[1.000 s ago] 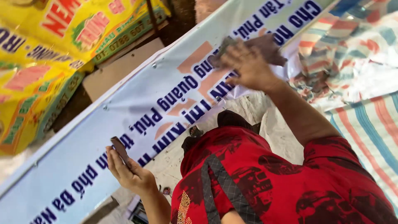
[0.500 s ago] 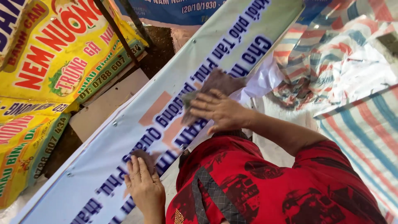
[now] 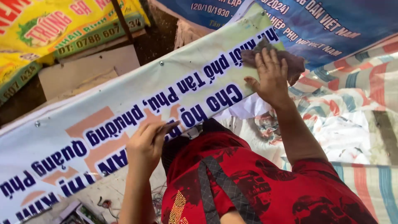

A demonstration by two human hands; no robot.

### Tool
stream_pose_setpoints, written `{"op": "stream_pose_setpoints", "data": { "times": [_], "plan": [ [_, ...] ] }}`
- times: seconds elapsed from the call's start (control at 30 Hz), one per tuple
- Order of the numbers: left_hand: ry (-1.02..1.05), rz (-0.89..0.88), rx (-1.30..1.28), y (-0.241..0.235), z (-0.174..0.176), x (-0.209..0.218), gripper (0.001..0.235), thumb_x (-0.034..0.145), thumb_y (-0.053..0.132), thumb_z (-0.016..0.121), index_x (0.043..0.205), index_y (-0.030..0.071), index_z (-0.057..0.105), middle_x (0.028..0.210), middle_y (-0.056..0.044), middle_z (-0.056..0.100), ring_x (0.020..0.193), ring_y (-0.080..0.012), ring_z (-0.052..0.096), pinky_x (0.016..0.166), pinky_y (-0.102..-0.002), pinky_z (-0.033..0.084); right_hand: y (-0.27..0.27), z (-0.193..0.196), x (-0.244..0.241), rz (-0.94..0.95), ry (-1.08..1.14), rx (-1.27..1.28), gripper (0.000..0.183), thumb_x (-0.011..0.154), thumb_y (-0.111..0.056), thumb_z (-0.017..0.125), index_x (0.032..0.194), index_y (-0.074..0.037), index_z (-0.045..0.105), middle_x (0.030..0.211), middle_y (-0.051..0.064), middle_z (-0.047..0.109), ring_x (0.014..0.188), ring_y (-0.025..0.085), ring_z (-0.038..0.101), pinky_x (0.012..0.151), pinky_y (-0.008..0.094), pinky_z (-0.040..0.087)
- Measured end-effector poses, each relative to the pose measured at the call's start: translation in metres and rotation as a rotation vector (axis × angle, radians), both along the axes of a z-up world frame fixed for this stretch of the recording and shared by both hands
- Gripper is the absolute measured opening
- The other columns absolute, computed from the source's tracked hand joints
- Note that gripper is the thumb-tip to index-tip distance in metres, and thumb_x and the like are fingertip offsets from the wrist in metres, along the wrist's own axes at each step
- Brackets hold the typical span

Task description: Fastening a printed banner to a metal frame using a screwdriver and wiping it clean with a cloth

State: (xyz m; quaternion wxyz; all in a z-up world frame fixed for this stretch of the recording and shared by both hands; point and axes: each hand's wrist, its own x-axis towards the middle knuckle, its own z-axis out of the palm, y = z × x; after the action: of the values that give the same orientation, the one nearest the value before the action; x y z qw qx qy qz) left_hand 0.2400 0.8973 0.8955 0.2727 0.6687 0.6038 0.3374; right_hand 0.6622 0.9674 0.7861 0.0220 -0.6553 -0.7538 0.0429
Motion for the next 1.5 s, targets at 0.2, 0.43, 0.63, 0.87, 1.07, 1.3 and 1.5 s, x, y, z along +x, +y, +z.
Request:
{"op": "stream_pose_setpoints", "data": {
  "times": [0.2, 0.43, 0.63, 0.87, 1.07, 1.3, 1.5],
  "plan": [
    [0.113, -0.292, 0.186, 0.079, -0.044, 0.08, 0.013, 0.094, 0.031, 0.072, 0.09, 0.019, 0.068, 0.082, 0.003, 0.067, 0.078, -0.0225, 0.071, 0.069, -0.035, 0.056, -0.03, 0.001, -0.047, 0.466, 0.137, 0.242, 0.068, 0.098, -0.069, 0.051, 0.145, -0.022, 0.063, 0.15, 0.009, 0.059, 0.144, 0.033, 0.047, 0.116, 0.057, 0.026],
    [0.166, -0.207, 0.109, 0.105, -0.056, 0.099, 0.076, 0.08, 0.025, 0.087, 0.144, 0.006, 0.05, 0.133, -0.016, 0.055, 0.124, -0.0397, 0.055, 0.098, -0.053, 0.048, -0.02, 0.034, -0.003, 0.424, 0.59, 0.228, 0.03, 0.102, -0.011, 0.052, 0.119, -0.01, 0.076, 0.117, 0.009, 0.073, 0.111, 0.032, 0.069, 0.099, 0.045, 0.051],
    [-0.242, -0.37, 0.138, 0.036, -0.038, 0.097, 0.099, 0.072, 0.023, 0.093, 0.153, 0.007, 0.039, 0.144, -0.022, 0.049, 0.133, -0.0469, 0.05, 0.109, -0.057, 0.046, -0.026, 0.087, -0.065, 0.304, 1.002, 0.038, 0.037, 0.095, 0.006, 0.07, 0.13, -0.002, 0.063, 0.134, 0.017, 0.058, 0.105, 0.03, 0.071, 0.088, 0.036, 0.059],
    [-0.921, 0.057, -0.198, -0.039, -0.073, 0.024, 0.042, 0.088, 0.005, 0.067, 0.129, -0.002, 0.061, 0.12, -0.017, 0.07, 0.104, -0.0222, 0.07, 0.092, -0.03, 0.06, -0.002, 0.066, -0.128, 0.582, 0.97, -0.088, 0.084, 0.089, -0.046, 0.075, 0.154, -0.003, 0.045, 0.155, 0.023, 0.043, 0.146, 0.042, 0.042, 0.121, 0.05, 0.033],
    [0.046, 0.505, 0.544, -0.058, -0.057, -0.039, 0.017, 0.096, -0.005, 0.062, 0.11, -0.01, 0.071, 0.114, -0.026, 0.068, 0.113, -0.0433, 0.065, 0.104, -0.048, 0.05, 0.001, 0.022, -0.113, 0.657, 0.315, 0.112, 0.063, 0.1, -0.049, 0.058, 0.155, -0.019, 0.05, 0.153, 0.002, 0.057, 0.143, 0.023, 0.048, 0.117, 0.04, 0.03],
    [0.178, 0.204, 0.113, -0.074, -0.056, -0.015, 0.037, 0.076, 0.015, 0.059, 0.111, 0.007, 0.071, 0.122, -0.008, 0.073, 0.129, -0.0269, 0.061, 0.126, -0.053, 0.028, 0.02, 0.026, -0.058, 0.467, 0.104, 0.034, 0.055, 0.099, -0.045, 0.06, 0.145, -0.016, 0.06, 0.155, 0.002, 0.056, 0.145, 0.024, 0.043, 0.115, 0.053, 0.029],
    [0.331, 0.291, 0.176, -0.066, -0.069, -0.003, 0.041, 0.082, 0.047, 0.078, 0.079, 0.007, 0.067, 0.132, -0.013, 0.065, 0.13, -0.0329, 0.053, 0.113, -0.047, 0.029, 0.03, 0.053, -0.026, 0.368, 0.246, 0.266, 0.037, 0.082, -0.005, 0.076, 0.118, -0.004, 0.078, 0.135, 0.013, 0.07, 0.121, 0.031, 0.06, 0.108, 0.039, 0.048]
  ]
}}
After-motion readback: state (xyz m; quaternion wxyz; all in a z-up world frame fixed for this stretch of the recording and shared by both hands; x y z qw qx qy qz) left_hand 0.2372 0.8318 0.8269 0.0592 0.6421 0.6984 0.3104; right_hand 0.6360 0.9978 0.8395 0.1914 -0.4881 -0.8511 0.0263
